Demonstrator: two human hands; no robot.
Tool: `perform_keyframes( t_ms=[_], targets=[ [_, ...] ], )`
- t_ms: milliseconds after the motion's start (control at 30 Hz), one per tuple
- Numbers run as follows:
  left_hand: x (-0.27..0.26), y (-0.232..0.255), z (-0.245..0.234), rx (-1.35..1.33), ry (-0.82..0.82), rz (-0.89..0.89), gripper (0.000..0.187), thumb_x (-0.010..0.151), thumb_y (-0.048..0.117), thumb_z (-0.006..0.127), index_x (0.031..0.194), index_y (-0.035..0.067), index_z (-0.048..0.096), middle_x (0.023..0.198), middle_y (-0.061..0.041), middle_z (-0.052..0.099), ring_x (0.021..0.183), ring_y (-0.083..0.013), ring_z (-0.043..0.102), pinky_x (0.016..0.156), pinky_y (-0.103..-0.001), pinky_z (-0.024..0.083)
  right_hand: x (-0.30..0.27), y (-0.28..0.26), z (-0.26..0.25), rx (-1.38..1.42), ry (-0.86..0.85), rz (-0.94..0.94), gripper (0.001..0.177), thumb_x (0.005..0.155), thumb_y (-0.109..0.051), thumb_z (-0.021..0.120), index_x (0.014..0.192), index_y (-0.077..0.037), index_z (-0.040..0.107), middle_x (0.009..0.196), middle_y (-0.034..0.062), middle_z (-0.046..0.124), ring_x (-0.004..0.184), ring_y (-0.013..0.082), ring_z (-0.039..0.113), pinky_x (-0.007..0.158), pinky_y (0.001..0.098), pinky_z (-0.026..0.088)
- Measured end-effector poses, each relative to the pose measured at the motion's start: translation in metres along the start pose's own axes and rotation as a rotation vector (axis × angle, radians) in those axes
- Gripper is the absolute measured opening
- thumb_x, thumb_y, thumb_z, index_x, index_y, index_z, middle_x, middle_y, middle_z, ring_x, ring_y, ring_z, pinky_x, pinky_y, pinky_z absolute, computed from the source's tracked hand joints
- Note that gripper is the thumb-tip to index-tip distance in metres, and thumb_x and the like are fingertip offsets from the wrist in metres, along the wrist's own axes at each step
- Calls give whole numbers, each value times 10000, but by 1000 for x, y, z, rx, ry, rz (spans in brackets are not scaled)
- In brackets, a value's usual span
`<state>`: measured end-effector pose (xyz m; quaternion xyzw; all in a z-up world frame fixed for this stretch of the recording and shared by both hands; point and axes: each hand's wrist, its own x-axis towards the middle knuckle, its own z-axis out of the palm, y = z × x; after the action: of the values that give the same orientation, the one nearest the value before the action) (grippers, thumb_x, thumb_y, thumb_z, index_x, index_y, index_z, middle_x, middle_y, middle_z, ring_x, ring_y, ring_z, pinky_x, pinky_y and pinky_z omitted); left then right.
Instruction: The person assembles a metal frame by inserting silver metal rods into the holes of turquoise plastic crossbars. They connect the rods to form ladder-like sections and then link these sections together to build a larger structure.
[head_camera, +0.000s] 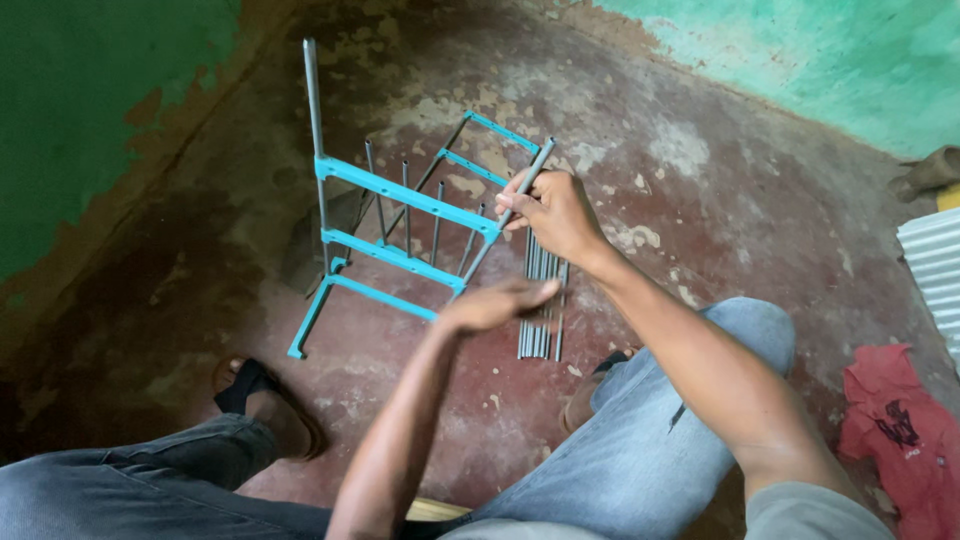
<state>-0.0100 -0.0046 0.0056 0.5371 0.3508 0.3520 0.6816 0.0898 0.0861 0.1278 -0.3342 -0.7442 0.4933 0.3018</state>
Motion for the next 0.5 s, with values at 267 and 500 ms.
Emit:
perform_keyframes(
  t_ms=[267,500],
  targets=[
    [-162,-2,-178,79,1054,235,256,886,56,626,1046,-15,813,820,-115,747,631,-141,624,564,-273,447,-11,31,6,-107,42,43,137,980,-94,650,937,20,712,872,77,744,813,154,747,723,296,644],
    [-139,-53,-180,293,1037,529,580,904,167,778,1420,9,564,1394,-139,622,1292,-232,569,1078,-350,433,-27,63,33,-321,20,2,194,955,-176,695,897,6,730,813,105,749,751,178,716,697,326,557]
  ],
)
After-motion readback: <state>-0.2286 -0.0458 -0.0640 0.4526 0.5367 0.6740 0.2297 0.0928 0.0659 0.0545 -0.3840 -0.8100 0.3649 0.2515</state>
